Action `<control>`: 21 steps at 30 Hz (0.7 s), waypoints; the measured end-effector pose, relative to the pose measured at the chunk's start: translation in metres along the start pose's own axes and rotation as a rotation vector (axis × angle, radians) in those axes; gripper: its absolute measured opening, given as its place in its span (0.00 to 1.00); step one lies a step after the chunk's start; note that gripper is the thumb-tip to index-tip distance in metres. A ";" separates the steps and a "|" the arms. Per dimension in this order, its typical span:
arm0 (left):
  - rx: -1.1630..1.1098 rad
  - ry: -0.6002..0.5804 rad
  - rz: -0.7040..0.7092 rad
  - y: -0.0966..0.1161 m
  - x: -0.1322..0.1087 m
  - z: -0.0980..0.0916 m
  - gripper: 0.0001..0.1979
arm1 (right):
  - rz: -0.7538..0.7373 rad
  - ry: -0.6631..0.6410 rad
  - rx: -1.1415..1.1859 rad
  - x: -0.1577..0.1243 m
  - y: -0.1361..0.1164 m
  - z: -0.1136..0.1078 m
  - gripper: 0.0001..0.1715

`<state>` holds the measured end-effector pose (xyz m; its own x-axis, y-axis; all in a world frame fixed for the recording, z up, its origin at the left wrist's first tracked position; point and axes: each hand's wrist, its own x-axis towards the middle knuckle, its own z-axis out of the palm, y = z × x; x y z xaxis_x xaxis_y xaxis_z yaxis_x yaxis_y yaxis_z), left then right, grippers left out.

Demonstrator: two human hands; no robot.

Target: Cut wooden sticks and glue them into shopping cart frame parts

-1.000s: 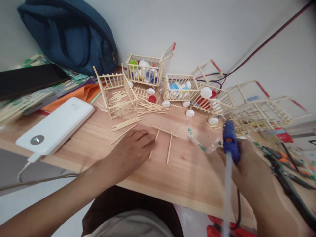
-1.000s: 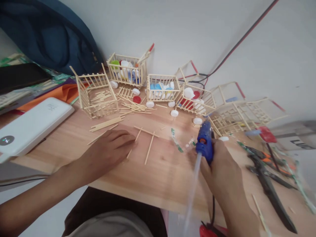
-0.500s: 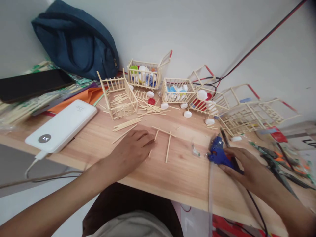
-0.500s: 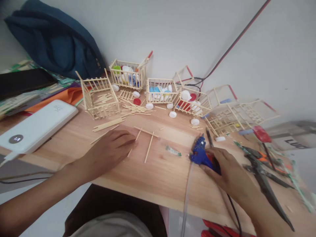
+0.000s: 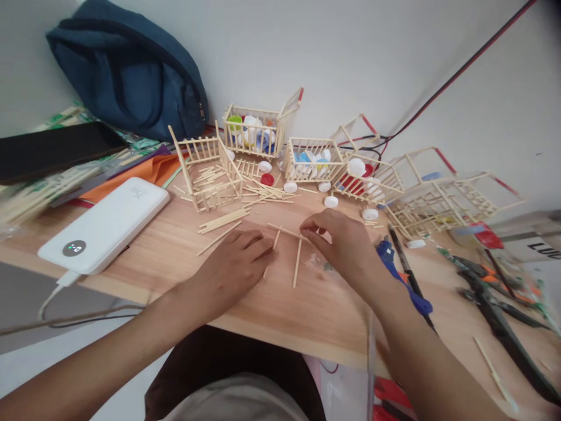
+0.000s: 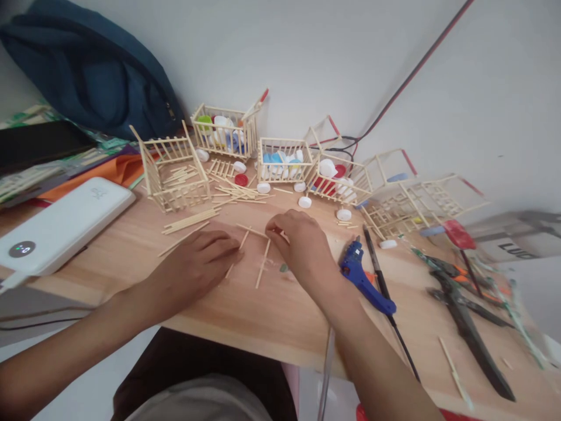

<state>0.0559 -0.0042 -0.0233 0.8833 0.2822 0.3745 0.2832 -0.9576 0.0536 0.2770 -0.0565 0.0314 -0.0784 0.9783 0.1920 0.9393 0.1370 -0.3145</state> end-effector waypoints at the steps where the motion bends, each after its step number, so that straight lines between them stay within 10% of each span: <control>1: -0.003 -0.007 -0.003 0.000 0.000 0.000 0.11 | 0.013 -0.020 -0.007 0.002 0.001 0.004 0.04; 21: -0.017 -0.045 -0.057 0.001 0.003 0.005 0.11 | 0.094 -0.130 -0.012 0.012 0.006 0.024 0.04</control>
<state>0.0609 -0.0037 -0.0267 0.8817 0.3385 0.3286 0.3277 -0.9405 0.0894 0.2738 -0.0406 0.0093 -0.0315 0.9987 0.0395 0.9485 0.0423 -0.3138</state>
